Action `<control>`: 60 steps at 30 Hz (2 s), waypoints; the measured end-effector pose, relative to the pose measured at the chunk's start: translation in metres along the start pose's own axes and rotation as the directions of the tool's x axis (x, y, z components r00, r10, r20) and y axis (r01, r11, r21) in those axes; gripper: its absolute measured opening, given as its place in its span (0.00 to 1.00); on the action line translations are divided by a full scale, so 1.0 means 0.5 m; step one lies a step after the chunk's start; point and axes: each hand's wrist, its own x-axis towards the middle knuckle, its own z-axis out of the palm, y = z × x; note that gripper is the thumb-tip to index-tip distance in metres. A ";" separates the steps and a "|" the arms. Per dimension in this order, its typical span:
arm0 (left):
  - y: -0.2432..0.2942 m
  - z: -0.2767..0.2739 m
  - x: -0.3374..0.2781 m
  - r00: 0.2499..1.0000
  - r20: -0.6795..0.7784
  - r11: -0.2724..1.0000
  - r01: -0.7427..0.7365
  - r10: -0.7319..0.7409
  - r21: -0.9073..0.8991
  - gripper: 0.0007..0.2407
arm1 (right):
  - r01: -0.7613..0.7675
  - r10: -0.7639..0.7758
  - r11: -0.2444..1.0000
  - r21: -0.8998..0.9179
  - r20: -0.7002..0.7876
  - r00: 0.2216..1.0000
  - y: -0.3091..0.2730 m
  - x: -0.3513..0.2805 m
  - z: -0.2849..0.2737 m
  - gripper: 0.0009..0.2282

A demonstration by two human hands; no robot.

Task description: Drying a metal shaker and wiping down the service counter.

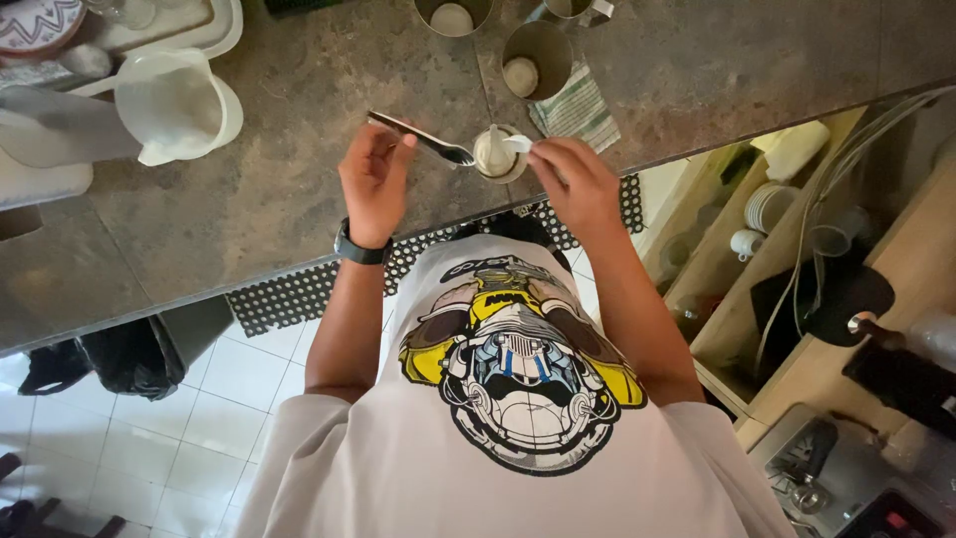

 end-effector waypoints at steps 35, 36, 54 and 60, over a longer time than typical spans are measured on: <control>-0.260 -0.109 0.114 0.994 0.034 0.724 0.055 -0.109 0.688 0.11 | -0.199 0.232 0.972 -0.127 0.356 0.905 -0.081 0.105 -0.044 0.06; -0.260 -0.108 0.112 0.996 0.025 0.731 0.050 -0.091 0.681 0.11 | -0.197 0.215 0.976 -0.086 0.302 0.929 -0.102 0.116 -0.059 0.07; -0.195 -0.102 0.062 0.995 -0.034 0.722 -0.048 0.098 0.690 0.10 | -0.099 0.089 0.995 -0.020 0.626 0.775 -0.003 0.159 0.187 0.03; -0.166 -0.082 -0.013 0.997 -0.035 0.782 -0.033 0.070 0.623 0.07 | -0.142 0.233 0.972 -0.186 0.705 0.669 0.089 0.152 0.273 0.03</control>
